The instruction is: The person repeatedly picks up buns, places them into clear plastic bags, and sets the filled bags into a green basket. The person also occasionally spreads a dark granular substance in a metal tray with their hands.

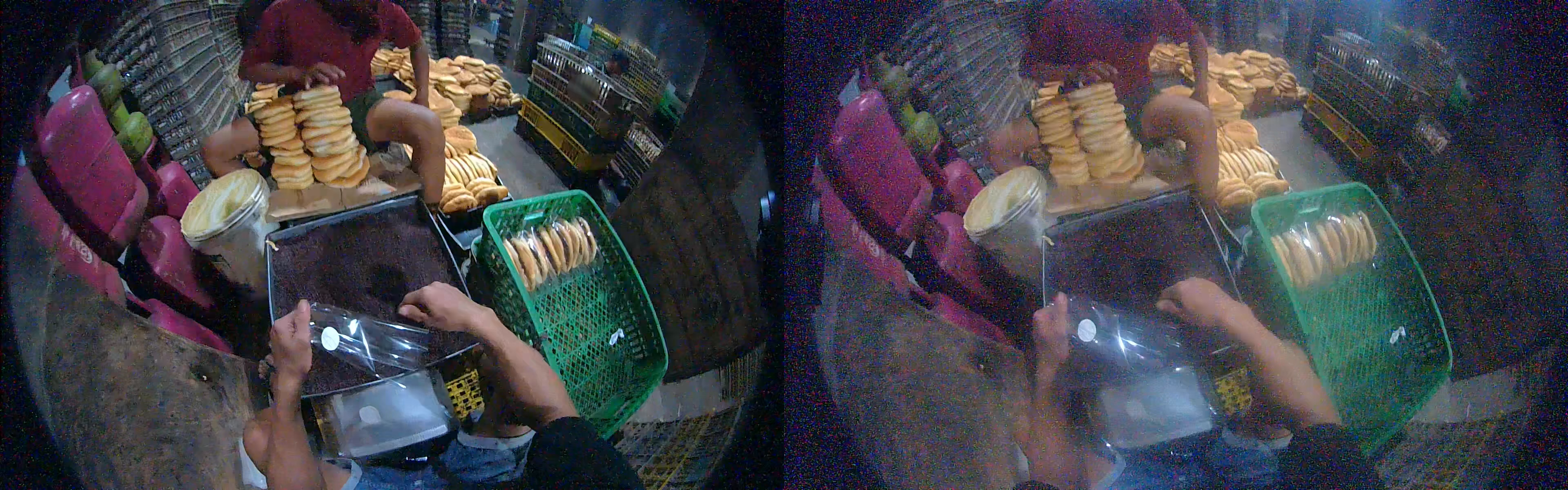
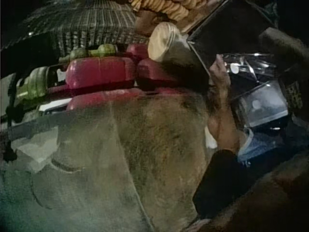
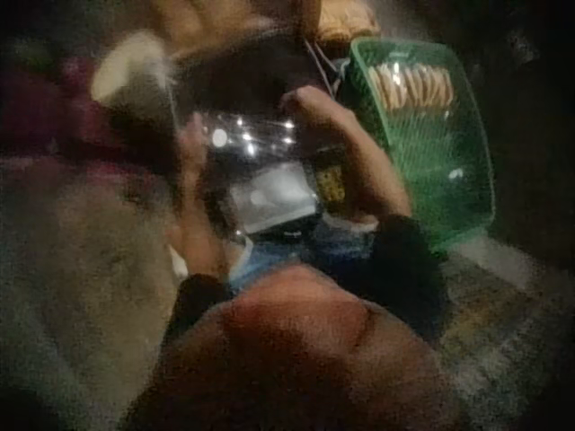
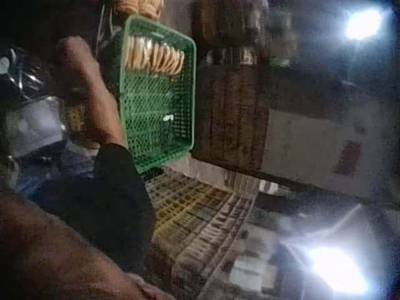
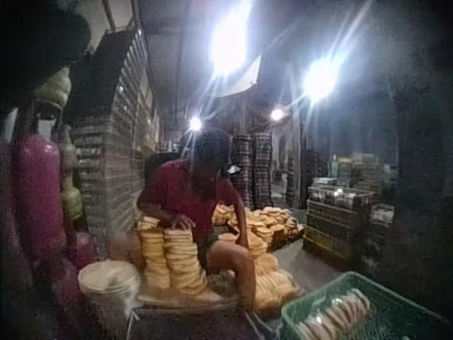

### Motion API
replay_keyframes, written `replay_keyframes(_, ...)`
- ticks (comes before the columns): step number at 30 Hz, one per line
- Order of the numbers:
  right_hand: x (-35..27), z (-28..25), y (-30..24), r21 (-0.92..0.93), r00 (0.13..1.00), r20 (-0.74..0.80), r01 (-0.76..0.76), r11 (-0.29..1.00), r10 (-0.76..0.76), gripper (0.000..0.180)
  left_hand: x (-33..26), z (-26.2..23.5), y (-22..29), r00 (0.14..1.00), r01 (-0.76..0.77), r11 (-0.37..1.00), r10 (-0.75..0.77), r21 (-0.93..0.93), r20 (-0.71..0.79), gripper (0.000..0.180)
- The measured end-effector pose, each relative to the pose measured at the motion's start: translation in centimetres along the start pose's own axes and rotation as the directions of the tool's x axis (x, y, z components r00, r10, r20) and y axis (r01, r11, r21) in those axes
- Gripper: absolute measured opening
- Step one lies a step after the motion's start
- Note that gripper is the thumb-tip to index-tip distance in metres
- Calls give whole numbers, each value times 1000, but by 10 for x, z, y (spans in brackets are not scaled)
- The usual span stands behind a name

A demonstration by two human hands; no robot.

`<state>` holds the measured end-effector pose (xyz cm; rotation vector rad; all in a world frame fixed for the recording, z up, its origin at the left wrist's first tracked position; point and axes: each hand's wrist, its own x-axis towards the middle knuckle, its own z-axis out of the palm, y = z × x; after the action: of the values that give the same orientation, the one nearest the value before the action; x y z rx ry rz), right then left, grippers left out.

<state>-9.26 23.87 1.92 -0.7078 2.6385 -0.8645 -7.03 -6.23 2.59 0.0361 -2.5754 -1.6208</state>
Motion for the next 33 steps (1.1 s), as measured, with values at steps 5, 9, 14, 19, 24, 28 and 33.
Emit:
replay_keyframes(5,11,17,-9,-157,998,63,17,988,-7,36,4,-3,-5,999,-21,1000,21,3,-33,55)
replay_keyframes(9,10,14,-21,-137,998,64,19,990,-10,35,7,-11,-10,1000,-7,998,8,58,-22,54)
replay_keyframes(14,9,17,-24,-111,978,201,-30,993,52,29,5,-11,-10,998,-56,998,56,-33,-19,54)
replay_keyframes(19,5,37,5,-142,999,14,54,988,-53,25,6,2,-10,979,-122,992,113,-40,-171,54)
replay_keyframes(24,14,26,-20,-239,960,220,-121,964,175,31,4,-14,-12,965,-110,993,95,-45,-244,55)
replay_keyframes(28,10,48,5,-124,997,-55,49,991,-56,43,3,-10,-9,956,-142,983,107,-112,-273,54)
replay_keyframes(33,12,52,4,-186,993,117,14,982,8,49,2,-18,-11,964,-92,983,48,-159,-261,54)
